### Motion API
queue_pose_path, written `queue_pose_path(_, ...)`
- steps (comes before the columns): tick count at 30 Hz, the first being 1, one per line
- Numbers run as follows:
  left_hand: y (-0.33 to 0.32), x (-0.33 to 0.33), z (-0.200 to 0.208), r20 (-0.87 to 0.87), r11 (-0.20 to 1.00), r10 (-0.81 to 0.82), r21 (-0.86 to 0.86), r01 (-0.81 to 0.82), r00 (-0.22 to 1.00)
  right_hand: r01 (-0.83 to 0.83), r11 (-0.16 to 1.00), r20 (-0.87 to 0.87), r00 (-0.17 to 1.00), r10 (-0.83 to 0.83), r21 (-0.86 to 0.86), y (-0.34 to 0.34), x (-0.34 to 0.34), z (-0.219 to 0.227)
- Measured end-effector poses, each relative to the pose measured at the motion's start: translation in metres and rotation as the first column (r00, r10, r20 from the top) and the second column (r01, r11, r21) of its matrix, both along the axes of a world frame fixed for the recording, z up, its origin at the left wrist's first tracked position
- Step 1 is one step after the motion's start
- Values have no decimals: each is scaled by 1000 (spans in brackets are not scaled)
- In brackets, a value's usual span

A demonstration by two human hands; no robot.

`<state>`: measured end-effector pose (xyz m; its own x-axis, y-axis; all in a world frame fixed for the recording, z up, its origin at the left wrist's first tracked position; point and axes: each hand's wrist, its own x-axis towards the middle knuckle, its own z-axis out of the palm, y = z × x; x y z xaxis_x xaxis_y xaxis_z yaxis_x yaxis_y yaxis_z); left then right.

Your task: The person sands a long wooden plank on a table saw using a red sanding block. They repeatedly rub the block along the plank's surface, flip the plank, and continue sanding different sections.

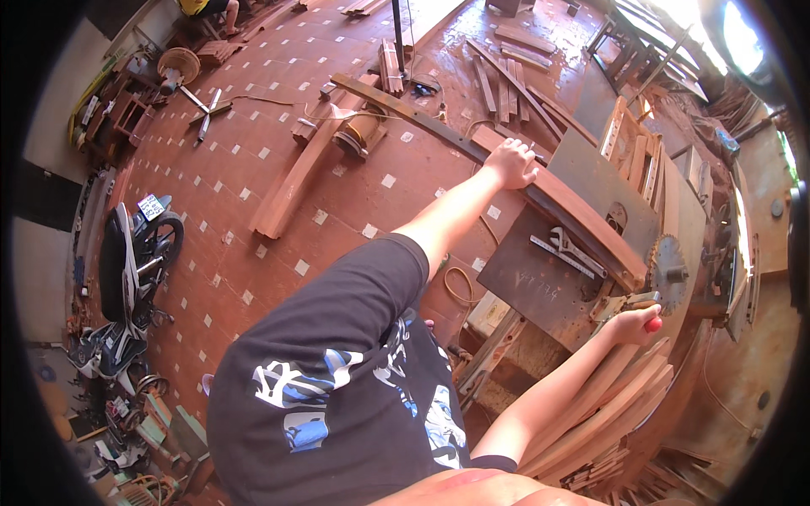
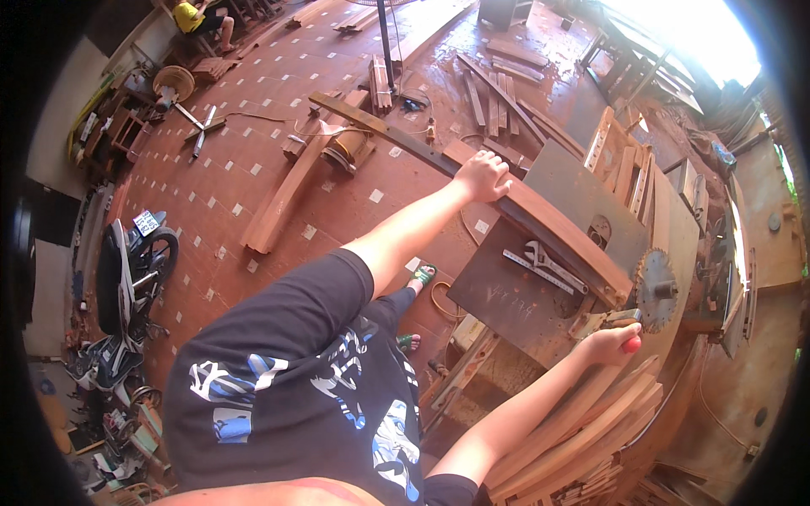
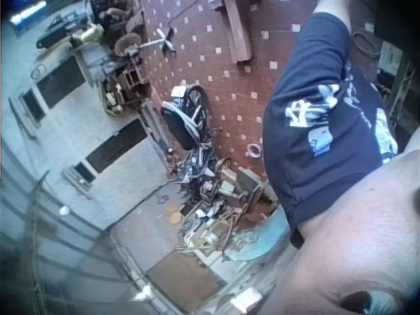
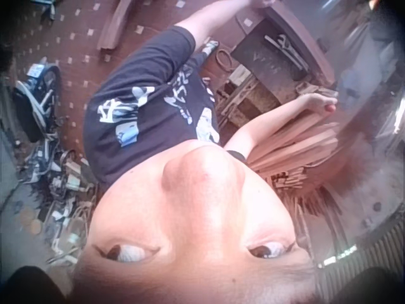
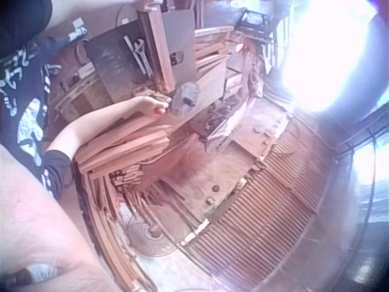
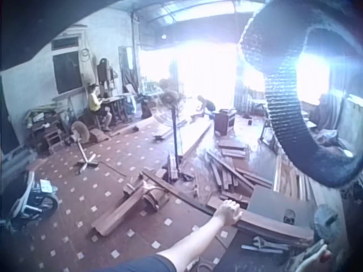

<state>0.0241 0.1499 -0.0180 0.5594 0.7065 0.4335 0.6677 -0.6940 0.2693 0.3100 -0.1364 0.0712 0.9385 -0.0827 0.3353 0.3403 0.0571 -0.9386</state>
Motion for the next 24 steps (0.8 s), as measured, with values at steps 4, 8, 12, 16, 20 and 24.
queue_pose_path(4,37,19,4,-15,1000,-24,-8,24,1000,63,998,-7,998,-63,18,32,14,-2)
queue_pose_path(8,66,44,3,0,1000,-20,23,20,1000,85,996,29,996,-85,18,61,34,-3)
queue_pose_path(12,104,55,10,21,996,-59,63,58,998,80,997,141,987,-78,-5,100,59,-6)
queue_pose_path(16,152,81,12,38,997,-73,26,72,997,46,999,156,987,-47,9,141,74,7)
queue_pose_path(20,177,99,13,12,998,-64,0,64,998,-16,1000,128,992,17,-7,170,71,23)
queue_pose_path(24,214,123,8,0,998,-68,4,68,998,6,1000,116,993,-3,-30,202,88,24)
